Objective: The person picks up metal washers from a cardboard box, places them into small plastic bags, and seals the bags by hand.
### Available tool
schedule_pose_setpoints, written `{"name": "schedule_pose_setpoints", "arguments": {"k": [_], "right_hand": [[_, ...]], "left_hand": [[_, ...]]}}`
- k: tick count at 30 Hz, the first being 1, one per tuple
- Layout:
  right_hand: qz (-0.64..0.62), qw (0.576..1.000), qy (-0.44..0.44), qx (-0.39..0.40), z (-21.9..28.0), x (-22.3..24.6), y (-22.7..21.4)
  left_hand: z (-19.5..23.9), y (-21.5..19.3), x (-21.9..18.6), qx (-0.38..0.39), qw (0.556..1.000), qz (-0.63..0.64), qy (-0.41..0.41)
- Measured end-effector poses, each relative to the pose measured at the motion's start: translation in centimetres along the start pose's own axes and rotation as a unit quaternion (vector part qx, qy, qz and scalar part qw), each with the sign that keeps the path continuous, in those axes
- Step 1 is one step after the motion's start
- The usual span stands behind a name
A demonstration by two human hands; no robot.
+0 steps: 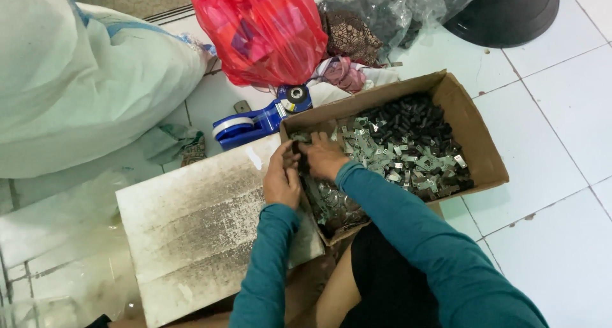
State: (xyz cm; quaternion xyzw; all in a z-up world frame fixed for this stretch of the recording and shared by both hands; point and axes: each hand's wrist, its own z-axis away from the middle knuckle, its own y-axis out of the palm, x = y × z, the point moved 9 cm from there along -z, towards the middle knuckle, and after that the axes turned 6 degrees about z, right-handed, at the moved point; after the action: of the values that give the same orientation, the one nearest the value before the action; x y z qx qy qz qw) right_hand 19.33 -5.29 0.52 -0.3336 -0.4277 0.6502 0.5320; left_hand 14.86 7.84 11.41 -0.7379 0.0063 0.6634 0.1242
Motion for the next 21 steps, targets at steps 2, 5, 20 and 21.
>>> {"name": "schedule_pose_setpoints", "arguments": {"k": [2, 5, 20, 21], "right_hand": [[-0.022, 1.0, -0.002, 0.003, 0.6, 0.1, 0.2], [-0.06, 0.998, -0.008, 0.023, 1.5, 0.2, -0.2], [-0.425, 0.901, 0.066, 0.058, 9.2, -3.3, -9.0], [-0.384, 0.922, 0.055, -0.004, 8.9, -4.2, -9.6]], "left_hand": [[0.1, 0.1, -0.1, -0.005, 1.0, -0.003, 0.017], [0.3, 0.1, 0.3, 0.0, 1.0, -0.001, 0.017], [0.7, 0.8, 1.9, 0.041, 0.999, -0.009, -0.023], [0.7, 1.0, 2.0, 0.045, 0.999, -0.011, -0.017]]}}
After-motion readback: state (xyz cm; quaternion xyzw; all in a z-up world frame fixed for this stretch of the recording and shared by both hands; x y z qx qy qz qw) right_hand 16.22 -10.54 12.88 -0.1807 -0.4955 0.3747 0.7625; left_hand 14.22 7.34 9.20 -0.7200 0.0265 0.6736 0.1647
